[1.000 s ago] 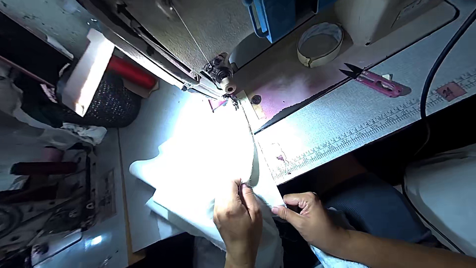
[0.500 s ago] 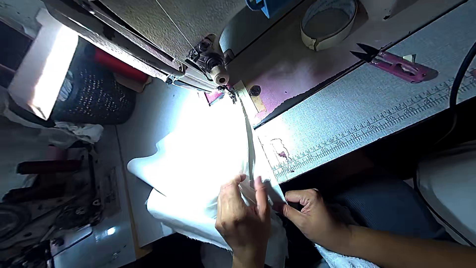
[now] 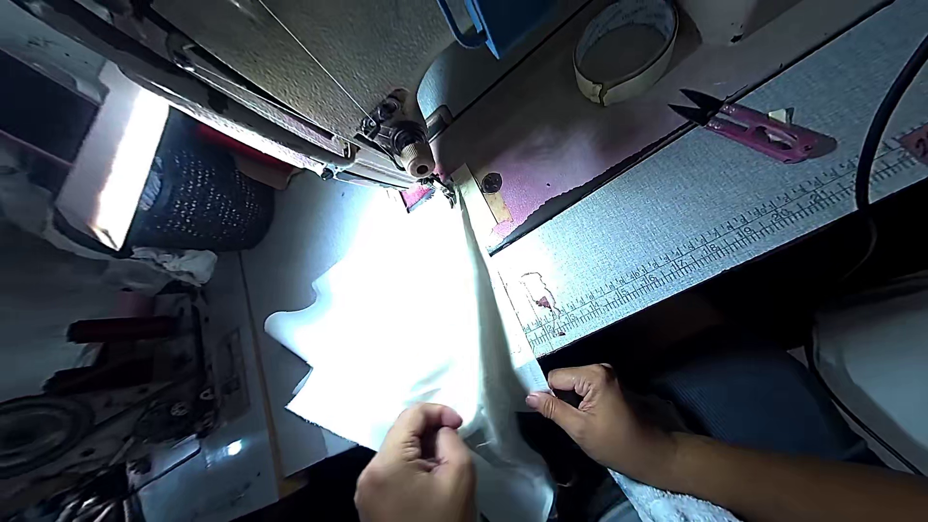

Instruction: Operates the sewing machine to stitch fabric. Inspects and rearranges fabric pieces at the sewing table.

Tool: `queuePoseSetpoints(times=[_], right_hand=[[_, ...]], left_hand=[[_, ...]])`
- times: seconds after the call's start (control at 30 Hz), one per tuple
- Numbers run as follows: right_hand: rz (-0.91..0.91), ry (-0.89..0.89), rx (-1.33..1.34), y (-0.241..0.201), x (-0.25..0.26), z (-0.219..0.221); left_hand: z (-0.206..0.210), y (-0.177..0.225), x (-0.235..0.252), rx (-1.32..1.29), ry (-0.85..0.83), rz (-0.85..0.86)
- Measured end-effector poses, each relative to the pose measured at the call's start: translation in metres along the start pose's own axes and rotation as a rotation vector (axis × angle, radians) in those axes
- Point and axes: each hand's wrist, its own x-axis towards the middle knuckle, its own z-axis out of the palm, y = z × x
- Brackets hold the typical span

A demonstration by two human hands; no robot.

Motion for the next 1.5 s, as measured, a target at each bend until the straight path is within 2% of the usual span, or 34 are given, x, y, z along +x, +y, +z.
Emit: queuePoseSetpoints(times=[0.03, 0.1, 0.17, 0.23, 0.3, 0.37, 0.47, 0.57, 0.67, 0.73, 0.8, 0.9, 1.0, 1.07, 1.17, 1.23, 1.37, 1.43, 1.5], right_hand=[[0.014, -0.006, 0.0, 0.0, 0.0, 0.0], [0.034, -0.018, 0.004, 0.0, 0.0, 0.0], [0.034, -0.014, 0.013, 0.0, 0.001, 0.001], [0.047, -0.015, 0.016, -0.001, 0.0, 0.0], [0.06, -0.033, 0.012, -0.003, -0.001, -0.001], [0.038, -0.051, 0.024, -0.002, 0.0, -0.002], [0.077, -0.097, 0.037, 0.002, 0.0, -0.005], [0.068, -0.114, 0.084, 0.002, 0.0, -0.003], [0.061, -0.102, 0.078, 0.002, 0.0, -0.004], [0.068, -0.09, 0.068, 0.003, 0.001, -0.005], [0.071, -0.089, 0.064, 0.002, 0.0, -0.005], [0.068, -0.089, 0.04, 0.001, 0.0, -0.005], [0.049, -0.074, 0.003, 0.002, 0.001, -0.006], [0.051, -0.07, -0.014, 0.002, 0.0, -0.005], [0.064, -0.071, -0.022, 0.002, 0.0, -0.004], [0.07, -0.073, -0.017, 0.001, 0.0, -0.003], [0.046, -0.071, -0.001, 0.003, 0.0, -0.005], [0.023, -0.055, 0.0, 0.004, 0.0, -0.004], [0.009, -0.047, -0.003, 0.004, -0.001, -0.003]], left_hand=[[-0.002, -0.009, 0.004, -0.068, 0.02, -0.002], [-0.002, -0.017, 0.009, -0.085, 0.164, 0.013], [-0.002, -0.006, 0.001, -0.107, 0.253, 0.12], [0.003, 0.015, -0.023, -0.232, 0.126, 0.194], [0.028, 0.029, -0.04, -0.251, 0.036, 0.11], [0.056, 0.023, -0.043, -0.184, 0.069, -0.002], [0.078, 0.009, -0.042, -0.131, 0.182, 0.057], [0.07, 0.008, -0.039, -0.289, 0.236, 0.073], [0.041, 0.004, -0.029, -0.717, 0.208, -0.096], [0.014, -0.007, -0.014, -0.787, 0.173, -0.179], [-0.019, -0.025, 0.008, -0.663, 0.104, -0.134], [-0.063, -0.069, 0.046, -0.283, -0.07, 0.141], [-0.074, -0.099, 0.079, 0.113, -0.146, 0.183], [-0.07, -0.11, 0.097, 0.186, -0.247, 0.187], [-0.057, -0.119, 0.114, 0.126, -0.391, 0.198], [-0.05, -0.111, 0.111, 0.2, -0.332, 0.214], [-0.035, -0.061, 0.078, 0.445, 0.064, 0.198], [-0.019, -0.036, 0.066, 0.341, 0.199, 0.196], [0.006, -0.017, 0.062, 0.177, 0.271, 0.29]])
